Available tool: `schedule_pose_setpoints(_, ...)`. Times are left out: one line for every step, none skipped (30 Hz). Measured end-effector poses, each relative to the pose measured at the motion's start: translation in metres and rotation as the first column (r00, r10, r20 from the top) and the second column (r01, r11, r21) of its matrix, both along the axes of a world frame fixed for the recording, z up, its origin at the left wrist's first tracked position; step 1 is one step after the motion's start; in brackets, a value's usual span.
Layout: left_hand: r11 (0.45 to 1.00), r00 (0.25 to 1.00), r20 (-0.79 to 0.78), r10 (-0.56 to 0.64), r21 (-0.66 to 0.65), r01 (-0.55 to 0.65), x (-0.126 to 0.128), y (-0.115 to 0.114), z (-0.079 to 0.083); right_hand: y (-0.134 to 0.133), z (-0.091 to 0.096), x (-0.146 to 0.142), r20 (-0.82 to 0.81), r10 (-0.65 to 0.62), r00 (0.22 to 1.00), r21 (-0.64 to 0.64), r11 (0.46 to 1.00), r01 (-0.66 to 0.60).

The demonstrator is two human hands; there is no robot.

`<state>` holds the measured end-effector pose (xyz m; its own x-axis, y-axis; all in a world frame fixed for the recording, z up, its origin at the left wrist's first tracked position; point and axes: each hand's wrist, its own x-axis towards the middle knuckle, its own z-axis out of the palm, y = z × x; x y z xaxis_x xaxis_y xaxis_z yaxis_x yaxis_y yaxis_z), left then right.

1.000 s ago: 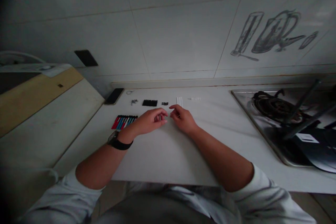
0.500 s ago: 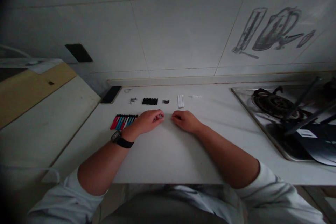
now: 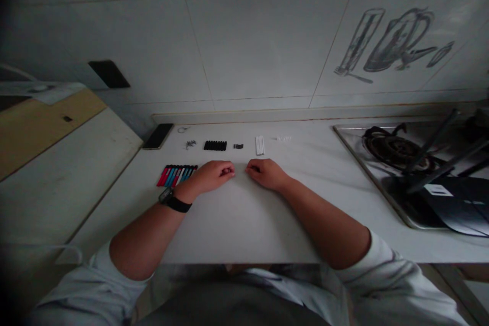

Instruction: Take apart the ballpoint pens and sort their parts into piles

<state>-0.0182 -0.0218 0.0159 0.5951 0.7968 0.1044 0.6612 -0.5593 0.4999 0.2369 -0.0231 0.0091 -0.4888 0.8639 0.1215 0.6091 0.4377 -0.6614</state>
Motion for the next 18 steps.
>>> schedule_pose_setpoints(1.000,1.000,-0.003,0.001,-0.002,-0.001,-0.0002,0.0005,-0.0009,0.0000,0.0000,-0.0001,-0.001,-0.004,1.000,0.000,1.000,0.004)
schedule_pose_setpoints(1.000,1.000,-0.007,0.002,-0.004,-0.002,-0.0004,0.0010,-0.0017,-0.0002,0.0004,-0.0004,-0.002,-0.007,1.000,-0.003,1.000,0.007)
schedule_pose_setpoints(1.000,1.000,-0.010,0.005,-0.007,-0.005,-0.0006,0.0015,-0.0024,-0.0005,0.0010,-0.0006,-0.003,-0.007,1.000,-0.007,1.000,0.007)
schedule_pose_setpoints(1.000,1.000,-0.009,0.008,-0.010,-0.008,-0.0007,0.0019,-0.0029,-0.0008,0.0019,-0.0008,-0.002,-0.005,1.000,-0.012,1.000,0.005)
schedule_pose_setpoints(1.000,1.000,-0.006,0.011,-0.015,-0.011,-0.0007,0.0021,-0.0031,-0.0012,0.0028,-0.0010,-0.002,-0.005,1.000,-0.014,1.000,0.005)
schedule_pose_setpoints(1.000,1.000,-0.004,0.015,-0.022,-0.015,-0.0006,0.0023,-0.0031,-0.0015,0.0036,-0.0011,-0.001,-0.004,1.000,-0.014,1.000,0.004)
schedule_pose_setpoints(0.999,1.000,-0.003,0.019,-0.029,-0.019,-0.0005,0.0023,-0.0027,-0.0017,0.0041,-0.0012,0.002,-0.004,1.000,-0.014,1.000,0.004)
schedule_pose_setpoints(0.999,1.000,-0.004,0.023,-0.034,-0.023,-0.0002,0.0021,-0.0021,-0.0017,0.0043,-0.0011,0.007,-0.003,1.000,-0.013,1.000,0.003)
schedule_pose_setpoints(0.999,1.000,-0.008,0.024,-0.037,-0.024,0.0000,0.0019,-0.0013,-0.0016,0.0041,-0.0010,0.010,-0.002,1.000,-0.014,1.000,0.002)
schedule_pose_setpoints(0.999,1.000,-0.012,0.024,-0.035,-0.025,0.0003,0.0015,-0.0003,-0.0012,0.0035,-0.0008,0.013,0.000,1.000,-0.015,1.000,0.001)
schedule_pose_setpoints(0.999,1.000,-0.015,0.023,-0.033,-0.024,0.0005,0.0012,0.0009,-0.0008,0.0027,-0.0006,0.014,0.002,1.000,-0.017,1.000,-0.001)
schedule_pose_setpoints(0.999,1.000,-0.018,0.023,-0.033,-0.024,0.0007,0.0008,0.0021,-0.0002,0.0016,-0.0004,0.013,0.001,1.000,-0.017,1.000,-0.001)
schedule_pose_setpoints(0.999,1.000,-0.019,0.025,-0.035,-0.025,0.0008,0.0005,0.0032,0.0003,0.0004,-0.0002,0.010,-0.001,1.000,-0.014,1.000,0.001)
schedule_pose_setpoints(0.999,0.999,-0.020,0.027,-0.039,-0.027,0.0009,0.0003,0.0042,0.0009,-0.0007,0.0001,0.009,-0.001,1.000,-0.011,1.000,0.001)
schedule_pose_setpoints(0.999,0.999,-0.021,0.027,-0.042,-0.028,0.0010,0.0001,0.0049,0.0014,-0.0015,0.0003,0.008,-0.002,1.000,-0.007,1.000,0.002)
schedule_pose_setpoints(0.999,0.999,-0.019,0.027,-0.042,-0.028,0.0009,0.0000,0.0053,0.0017,-0.0021,0.0005,0.009,-0.002,1.000,-0.004,1.000,0.002)
schedule_pose_setpoints(0.999,1.000,-0.018,0.024,-0.042,-0.025,0.0008,0.0000,0.0053,0.0018,-0.0023,0.0007,0.009,-0.002,1.000,-0.004,1.000,0.002)
schedule_pose_setpoints(0.999,1.000,-0.016,0.021,-0.040,-0.021,0.0006,0.0001,0.0049,0.0017,-0.0021,0.0009,0.008,-0.001,1.000,-0.007,1.000,0.001)
